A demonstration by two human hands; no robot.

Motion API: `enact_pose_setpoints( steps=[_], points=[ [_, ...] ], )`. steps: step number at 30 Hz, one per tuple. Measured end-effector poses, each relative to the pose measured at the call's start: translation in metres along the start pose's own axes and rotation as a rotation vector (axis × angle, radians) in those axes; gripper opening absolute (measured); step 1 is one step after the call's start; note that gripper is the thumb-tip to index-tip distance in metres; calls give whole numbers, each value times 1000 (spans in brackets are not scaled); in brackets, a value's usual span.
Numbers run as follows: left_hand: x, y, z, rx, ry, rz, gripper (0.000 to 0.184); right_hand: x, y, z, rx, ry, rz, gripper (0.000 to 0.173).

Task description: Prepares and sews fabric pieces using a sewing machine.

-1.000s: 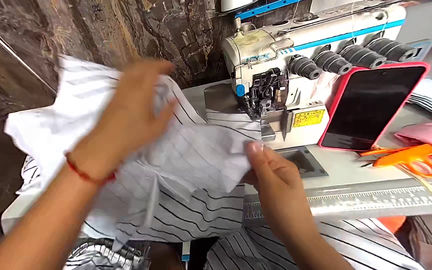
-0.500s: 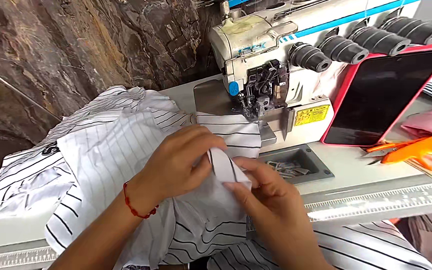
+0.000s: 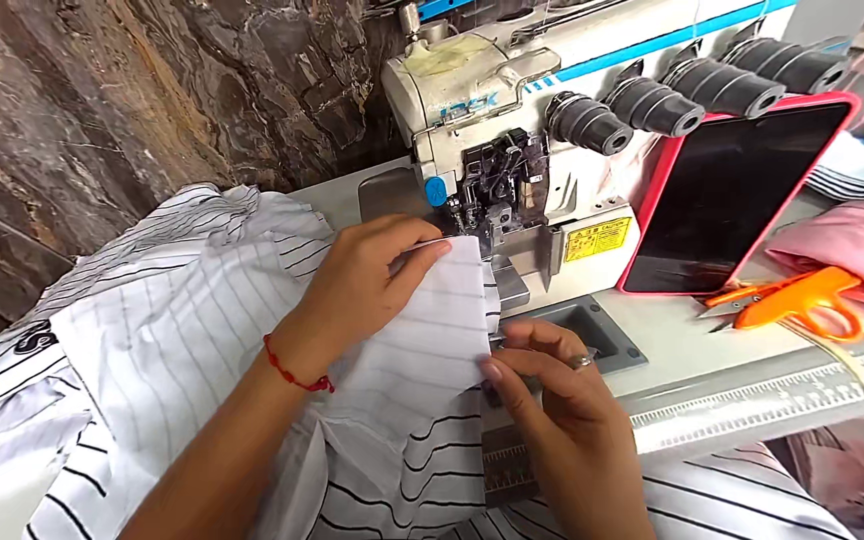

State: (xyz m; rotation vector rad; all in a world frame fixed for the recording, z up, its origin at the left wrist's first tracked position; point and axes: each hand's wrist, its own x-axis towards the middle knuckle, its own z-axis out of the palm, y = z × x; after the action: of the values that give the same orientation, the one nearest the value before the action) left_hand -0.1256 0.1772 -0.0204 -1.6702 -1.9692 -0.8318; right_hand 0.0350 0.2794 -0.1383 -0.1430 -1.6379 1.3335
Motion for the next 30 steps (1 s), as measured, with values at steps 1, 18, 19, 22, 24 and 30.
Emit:
enact_pose_setpoints(
  steps=[1, 18, 19, 22, 24, 30],
  points=[
    [0, -1, 0, -10, -12, -13, 18, 2, 0, 0, 18, -5, 26, 14],
    [-5, 29, -2, 67, -34, -243, 16, -1, -10, -5, 220, -47, 50, 6],
    [-7, 29, -1, 92, -39, -243, 17, -2, -7, -4, 211, -65, 54, 8],
    [-8, 33, -2, 168, -65, -234, 20, -4, -3, -3, 189, -104, 65, 10],
    [-8, 35, -4, 188, -69, -238, 20, -4, -4, -4, 227, -121, 88, 9],
    [-9, 34, -8, 232, -106, -212, 22, -5, -5, -16, 235, -166, 43, 10]
  ],
)
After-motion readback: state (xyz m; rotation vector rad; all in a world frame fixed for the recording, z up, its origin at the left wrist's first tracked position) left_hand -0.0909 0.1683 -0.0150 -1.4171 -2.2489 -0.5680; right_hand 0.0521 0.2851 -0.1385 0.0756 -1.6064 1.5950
